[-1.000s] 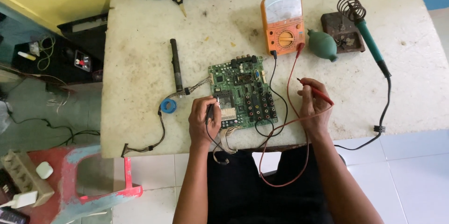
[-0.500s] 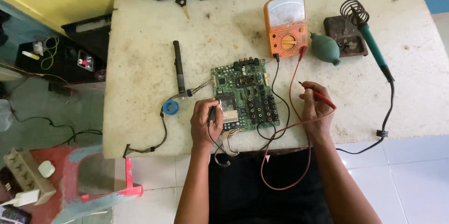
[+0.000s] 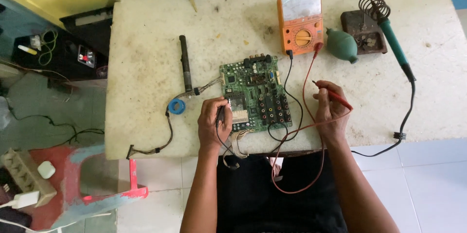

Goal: Testing a circuit board using a multimeter to check for electrical signals or continuity.

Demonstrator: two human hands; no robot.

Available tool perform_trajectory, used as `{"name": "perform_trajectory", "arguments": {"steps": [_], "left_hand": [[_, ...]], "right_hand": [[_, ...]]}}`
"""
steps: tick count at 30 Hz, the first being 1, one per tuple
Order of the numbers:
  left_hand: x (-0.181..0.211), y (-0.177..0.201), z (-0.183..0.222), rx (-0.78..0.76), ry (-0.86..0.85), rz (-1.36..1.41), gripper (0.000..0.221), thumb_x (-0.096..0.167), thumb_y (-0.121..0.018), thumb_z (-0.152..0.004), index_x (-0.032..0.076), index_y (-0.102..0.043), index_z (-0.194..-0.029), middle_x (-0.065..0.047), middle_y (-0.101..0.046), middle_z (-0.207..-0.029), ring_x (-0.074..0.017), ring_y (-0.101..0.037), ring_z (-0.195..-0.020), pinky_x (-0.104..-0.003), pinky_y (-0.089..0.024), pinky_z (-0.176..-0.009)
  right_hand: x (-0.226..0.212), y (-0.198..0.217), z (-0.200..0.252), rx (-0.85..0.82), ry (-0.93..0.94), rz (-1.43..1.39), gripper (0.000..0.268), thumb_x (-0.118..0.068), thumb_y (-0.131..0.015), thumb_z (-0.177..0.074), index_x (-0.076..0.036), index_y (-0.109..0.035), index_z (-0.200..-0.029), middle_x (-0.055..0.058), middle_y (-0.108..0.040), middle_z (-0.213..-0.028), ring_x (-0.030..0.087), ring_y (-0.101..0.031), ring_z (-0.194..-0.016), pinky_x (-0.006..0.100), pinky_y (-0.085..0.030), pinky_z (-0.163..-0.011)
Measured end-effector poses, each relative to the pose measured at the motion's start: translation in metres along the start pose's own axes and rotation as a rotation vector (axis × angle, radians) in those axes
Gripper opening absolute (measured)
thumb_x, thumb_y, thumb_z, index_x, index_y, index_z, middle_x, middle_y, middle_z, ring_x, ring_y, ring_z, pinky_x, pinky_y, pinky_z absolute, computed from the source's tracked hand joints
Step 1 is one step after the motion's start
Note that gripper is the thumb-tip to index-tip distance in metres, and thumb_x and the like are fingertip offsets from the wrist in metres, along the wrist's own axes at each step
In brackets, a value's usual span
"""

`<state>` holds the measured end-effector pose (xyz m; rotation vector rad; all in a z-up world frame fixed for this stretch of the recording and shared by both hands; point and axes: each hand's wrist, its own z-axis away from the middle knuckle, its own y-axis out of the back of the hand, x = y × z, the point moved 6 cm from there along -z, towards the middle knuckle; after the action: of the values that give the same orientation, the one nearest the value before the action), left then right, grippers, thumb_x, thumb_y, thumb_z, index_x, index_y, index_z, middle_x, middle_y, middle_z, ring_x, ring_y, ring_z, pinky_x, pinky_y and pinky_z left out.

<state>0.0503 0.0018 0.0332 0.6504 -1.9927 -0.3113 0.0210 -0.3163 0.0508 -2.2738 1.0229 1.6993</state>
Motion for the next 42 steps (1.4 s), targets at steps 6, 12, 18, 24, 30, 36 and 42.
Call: {"name": "perform_trajectory", "arguments": {"steps": [6, 12, 18, 24, 30, 36, 42], "left_hand": [[-0.001, 0.000, -0.001, 0.023, -0.034, -0.021, 0.005, 0.013, -0.068, -0.098, 0.016, -0.066, -0.101, -0.003, -0.065, -0.103, -0.0324, -0.076, -0.092, -0.041, -0.068, -0.069], [-0.002, 0.000, -0.001, 0.031, -0.023, 0.000, 0.006, 0.014, -0.068, -0.098, 0.017, -0.067, -0.102, -0.004, -0.065, -0.103, -0.0332, -0.075, -0.090, -0.041, -0.068, -0.069], [-0.003, -0.001, 0.002, 0.057, -0.084, -0.041, 0.007, 0.010, -0.069, -0.096, 0.015, -0.068, -0.101, -0.002, -0.065, -0.102, -0.0306, -0.076, -0.090, -0.037, -0.067, -0.072], [0.000, 0.002, 0.001, 0.074, -0.096, -0.032, 0.008, 0.008, -0.071, -0.093, 0.013, -0.069, -0.100, -0.004, -0.067, -0.101, -0.0311, -0.077, -0.089, -0.037, -0.066, -0.071], [0.000, 0.001, 0.003, -0.047, -0.088, -0.028, 0.010, 0.013, -0.065, -0.101, 0.008, -0.065, -0.110, -0.014, -0.066, -0.113, -0.0275, -0.073, -0.101, -0.036, -0.064, -0.079], [0.001, 0.002, 0.004, -0.049, -0.083, -0.004, 0.011, 0.015, -0.064, -0.102, 0.010, -0.064, -0.112, -0.013, -0.065, -0.115, -0.0287, -0.073, -0.100, -0.038, -0.064, -0.076], [0.007, 0.004, 0.001, -0.036, -0.117, 0.007, 0.009, 0.009, -0.064, -0.102, 0.007, -0.064, -0.110, -0.015, -0.065, -0.112, -0.0291, -0.073, -0.103, -0.036, -0.064, -0.083]], "right_hand": [[-0.001, -0.001, 0.001, 0.018, 0.032, -0.049, 0.016, -0.017, -0.061, -0.112, -0.009, -0.072, -0.118, 0.013, -0.074, -0.098, 0.021, -0.073, -0.083, 0.029, -0.052, -0.081], [0.006, -0.001, -0.001, -0.001, 0.052, -0.074, 0.017, -0.018, -0.061, -0.112, -0.007, -0.071, -0.119, 0.013, -0.073, -0.102, 0.021, -0.073, -0.085, 0.030, -0.053, -0.081], [0.001, -0.002, -0.002, -0.029, 0.100, -0.090, 0.018, -0.017, -0.060, -0.114, -0.003, -0.070, -0.120, 0.016, -0.072, -0.102, 0.022, -0.072, -0.083, 0.032, -0.054, -0.080], [0.011, -0.003, -0.001, -0.033, 0.114, -0.113, 0.017, -0.015, -0.061, -0.114, -0.002, -0.069, -0.120, 0.017, -0.072, -0.105, 0.022, -0.072, -0.083, 0.030, -0.054, -0.079], [-0.002, -0.006, 0.002, -0.088, 0.081, -0.144, 0.024, -0.021, -0.049, -0.114, 0.000, -0.058, -0.123, 0.016, -0.065, -0.120, 0.024, -0.066, -0.083, 0.029, -0.053, -0.079], [0.006, -0.006, 0.002, -0.096, 0.023, -0.141, 0.020, -0.021, -0.051, -0.113, -0.004, -0.058, -0.122, 0.014, -0.067, -0.120, 0.020, -0.066, -0.084, 0.027, -0.050, -0.084], [0.010, -0.007, 0.003, -0.099, 0.028, -0.175, 0.021, -0.020, -0.052, -0.113, -0.002, -0.057, -0.121, 0.017, -0.066, -0.120, 0.023, -0.065, -0.085, 0.028, -0.052, -0.083]]}}
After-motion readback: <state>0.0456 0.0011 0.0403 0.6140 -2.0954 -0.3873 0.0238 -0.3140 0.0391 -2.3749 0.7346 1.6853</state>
